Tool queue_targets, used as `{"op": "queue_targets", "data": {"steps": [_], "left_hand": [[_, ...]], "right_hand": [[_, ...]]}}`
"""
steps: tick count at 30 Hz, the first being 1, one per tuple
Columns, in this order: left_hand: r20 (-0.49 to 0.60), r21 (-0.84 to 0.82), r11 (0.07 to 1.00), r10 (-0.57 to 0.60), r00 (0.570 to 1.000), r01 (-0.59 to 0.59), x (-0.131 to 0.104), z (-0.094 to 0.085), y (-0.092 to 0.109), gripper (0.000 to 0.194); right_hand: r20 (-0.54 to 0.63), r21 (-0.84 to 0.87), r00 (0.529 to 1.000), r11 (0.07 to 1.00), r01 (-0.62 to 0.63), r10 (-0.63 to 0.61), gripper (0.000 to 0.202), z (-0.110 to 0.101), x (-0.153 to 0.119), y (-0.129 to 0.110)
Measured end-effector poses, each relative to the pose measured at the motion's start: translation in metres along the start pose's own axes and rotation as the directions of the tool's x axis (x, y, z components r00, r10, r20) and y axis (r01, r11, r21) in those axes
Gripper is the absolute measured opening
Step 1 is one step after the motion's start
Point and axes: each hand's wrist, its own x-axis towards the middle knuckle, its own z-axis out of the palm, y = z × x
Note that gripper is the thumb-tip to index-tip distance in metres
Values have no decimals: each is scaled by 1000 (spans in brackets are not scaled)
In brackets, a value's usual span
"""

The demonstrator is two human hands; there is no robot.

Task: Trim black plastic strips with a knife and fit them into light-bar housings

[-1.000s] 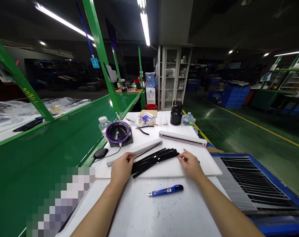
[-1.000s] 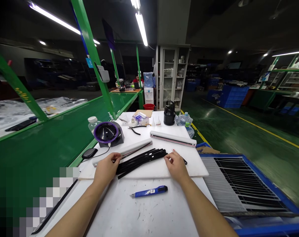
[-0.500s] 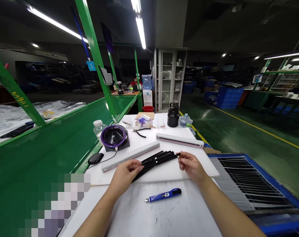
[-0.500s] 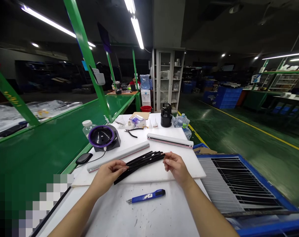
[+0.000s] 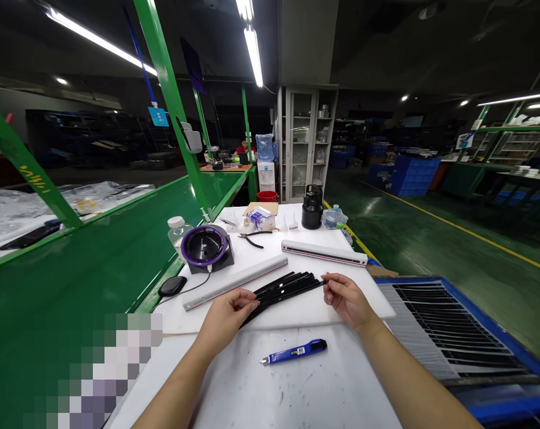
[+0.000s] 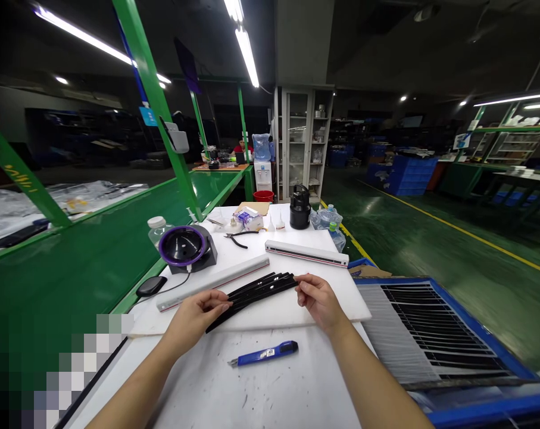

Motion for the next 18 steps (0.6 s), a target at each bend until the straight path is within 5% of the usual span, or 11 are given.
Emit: {"op": "queue_targets", "data": {"steps": [7, 10, 13, 16, 18], "left_hand": [[21, -50, 999, -13, 1000, 14, 3, 3, -2, 31], [190, -102, 994, -20, 982, 40, -4, -6, 5, 35], [413, -30, 998, -37, 910, 54, -29, -19, 23, 44], [475, 71, 995, -99, 874, 74, -70, -22, 39, 54], [479, -14, 990, -114, 870, 138, -98, -11, 39, 57]], "right_hand": [[-1, -9, 998, 998, -56, 56, 19, -1, 3, 5], [-5, -42, 998, 997, -71, 70, 17, -3, 3, 3], [30, -83, 995, 992, -94, 97, 22, 0, 1, -3], [105, -145, 980, 978, -154, 169, 29, 15, -8, -8], [169, -210, 957, 957, -201, 238, 30, 35, -18, -8]]}}
